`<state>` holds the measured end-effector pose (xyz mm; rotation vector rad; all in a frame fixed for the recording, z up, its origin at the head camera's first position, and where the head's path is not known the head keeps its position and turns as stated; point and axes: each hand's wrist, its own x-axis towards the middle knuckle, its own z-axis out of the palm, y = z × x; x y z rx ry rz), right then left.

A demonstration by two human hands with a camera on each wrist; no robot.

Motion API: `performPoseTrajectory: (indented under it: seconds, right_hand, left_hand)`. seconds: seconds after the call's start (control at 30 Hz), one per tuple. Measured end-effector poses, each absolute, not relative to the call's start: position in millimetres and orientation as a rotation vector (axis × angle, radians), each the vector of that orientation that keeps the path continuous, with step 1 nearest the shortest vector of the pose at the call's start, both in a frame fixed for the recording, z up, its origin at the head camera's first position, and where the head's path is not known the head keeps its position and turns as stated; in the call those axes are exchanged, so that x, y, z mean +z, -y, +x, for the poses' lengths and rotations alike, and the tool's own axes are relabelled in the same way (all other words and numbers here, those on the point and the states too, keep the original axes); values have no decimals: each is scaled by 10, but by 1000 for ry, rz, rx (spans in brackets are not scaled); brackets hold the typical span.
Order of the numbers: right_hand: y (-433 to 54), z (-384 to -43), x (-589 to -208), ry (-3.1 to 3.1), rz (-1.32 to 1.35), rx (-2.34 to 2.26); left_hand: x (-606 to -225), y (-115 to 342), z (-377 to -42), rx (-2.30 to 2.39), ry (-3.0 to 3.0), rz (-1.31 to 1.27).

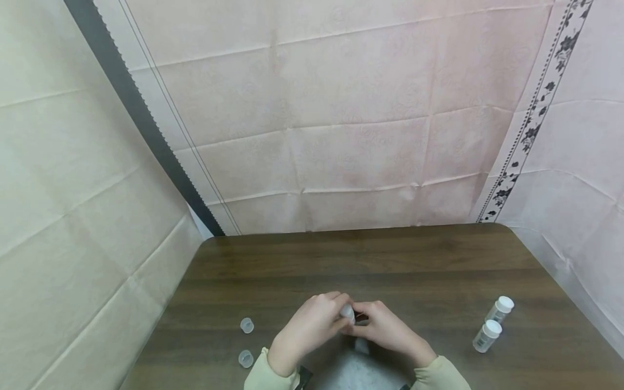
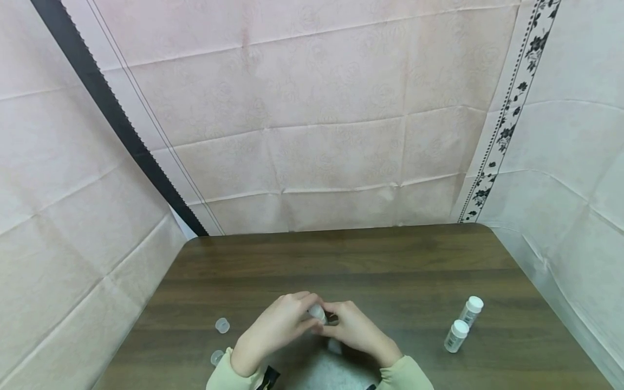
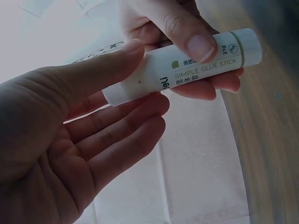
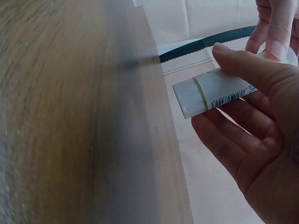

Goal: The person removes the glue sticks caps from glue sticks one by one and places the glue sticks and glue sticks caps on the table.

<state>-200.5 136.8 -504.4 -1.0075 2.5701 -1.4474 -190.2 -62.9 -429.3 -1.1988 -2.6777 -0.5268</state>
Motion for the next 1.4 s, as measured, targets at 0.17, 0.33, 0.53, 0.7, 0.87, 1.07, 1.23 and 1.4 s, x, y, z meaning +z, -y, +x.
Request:
performPoseTrajectory:
  seconds: [0.17,0.33,0.53,0.7,0.87,1.07,1.23,1.4]
  right_hand:
    - [-1371,-2010,-5039,-2564,-1023,-1457]
    - [-1380,-2000,-5048,-2558,-1012,-1415]
    - [-1385,-1988,-5044,-2583,-1013,-1389]
    - [-1384,-1985,-5045,-2600,-1023,-1385]
    - [-1387,-1980,-5059,-2609,-1027,-1379]
    - [-1394,-1968,-5055,-2599,-1012,-1377]
    - [-1398,-1954,-5048,-2600,-1003,-1365]
    - [-1405,-1942,-5046,-2598,-1000,-1365]
  left_hand:
    - [-4240,643,-1907,-532,2678,-1165]
    - [-4069,735,-1918,-543,2628,-1110]
    - [-3835,867,-1957,-596,2518,-1070]
    - [-3758,906,-1963,-627,2486,-1045]
    - [-3774,915,-1960,-662,2506,-1055]
    - [-3815,933,-1967,-663,2499,-1057]
    - [-3850,969,-1967,-645,2526,-1028]
    - [-3894,1020,-1958,-659,2561,-982]
